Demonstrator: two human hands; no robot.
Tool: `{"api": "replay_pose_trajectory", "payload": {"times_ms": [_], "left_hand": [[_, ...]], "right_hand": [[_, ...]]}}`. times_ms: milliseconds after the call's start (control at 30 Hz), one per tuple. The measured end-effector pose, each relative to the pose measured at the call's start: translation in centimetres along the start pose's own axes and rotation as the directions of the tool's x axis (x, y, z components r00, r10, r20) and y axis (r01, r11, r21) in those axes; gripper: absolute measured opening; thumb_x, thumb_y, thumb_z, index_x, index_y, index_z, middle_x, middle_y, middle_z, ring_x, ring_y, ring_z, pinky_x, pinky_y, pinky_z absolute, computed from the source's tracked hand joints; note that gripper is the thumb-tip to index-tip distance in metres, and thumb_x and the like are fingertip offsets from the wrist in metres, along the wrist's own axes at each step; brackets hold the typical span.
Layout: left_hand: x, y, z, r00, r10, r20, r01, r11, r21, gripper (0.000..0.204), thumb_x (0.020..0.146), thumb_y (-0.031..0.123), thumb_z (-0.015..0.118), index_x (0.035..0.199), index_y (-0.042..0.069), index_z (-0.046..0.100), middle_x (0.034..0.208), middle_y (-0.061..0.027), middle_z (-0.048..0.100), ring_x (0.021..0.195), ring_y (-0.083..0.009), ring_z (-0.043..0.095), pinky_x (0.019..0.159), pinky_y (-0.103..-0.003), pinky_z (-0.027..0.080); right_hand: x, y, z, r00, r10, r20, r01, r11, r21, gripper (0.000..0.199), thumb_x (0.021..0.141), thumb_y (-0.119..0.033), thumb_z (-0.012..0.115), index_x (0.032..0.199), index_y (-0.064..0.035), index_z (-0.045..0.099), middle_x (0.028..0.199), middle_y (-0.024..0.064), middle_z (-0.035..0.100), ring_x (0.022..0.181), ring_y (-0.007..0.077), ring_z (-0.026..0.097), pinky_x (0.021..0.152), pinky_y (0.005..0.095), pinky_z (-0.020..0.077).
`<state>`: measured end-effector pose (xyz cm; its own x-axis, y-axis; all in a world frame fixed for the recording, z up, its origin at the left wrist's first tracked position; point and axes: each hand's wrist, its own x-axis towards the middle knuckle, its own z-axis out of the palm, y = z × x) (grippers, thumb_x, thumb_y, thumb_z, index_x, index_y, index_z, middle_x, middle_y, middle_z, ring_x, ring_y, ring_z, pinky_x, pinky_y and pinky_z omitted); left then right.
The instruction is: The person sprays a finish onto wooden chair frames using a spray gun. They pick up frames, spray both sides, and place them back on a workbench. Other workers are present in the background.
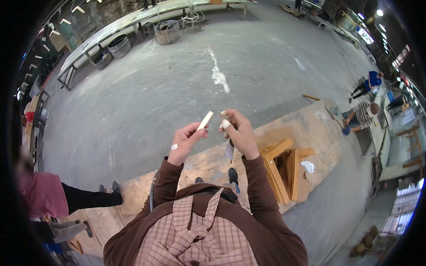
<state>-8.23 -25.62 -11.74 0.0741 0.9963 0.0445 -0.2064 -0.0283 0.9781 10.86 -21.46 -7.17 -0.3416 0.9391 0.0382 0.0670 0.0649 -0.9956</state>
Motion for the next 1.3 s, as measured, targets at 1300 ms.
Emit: {"api": "replay_pose_trajectory", "payload": {"times_ms": [1300], "left_hand": [[-1.2,0.4,1.7,0.916,0.4,-0.029,-0.292,0.715,0.635,0.014,0.084,0.014,0.065,0.086,0.0,0.066,0.073,-0.012,0.062,0.065,-0.0226,0.057,0.061,-0.032,0.044]], "right_hand": [[-2.9,2.0,-0.9,0.94,-0.265,-0.215,0.182,0.922,-0.341,0.026,0.082,0.001,0.053,0.107,-0.0024,0.048,0.092,0.0039,0.052,0.079,0.0094,0.05,0.072,0.0237,0.0432]]}}
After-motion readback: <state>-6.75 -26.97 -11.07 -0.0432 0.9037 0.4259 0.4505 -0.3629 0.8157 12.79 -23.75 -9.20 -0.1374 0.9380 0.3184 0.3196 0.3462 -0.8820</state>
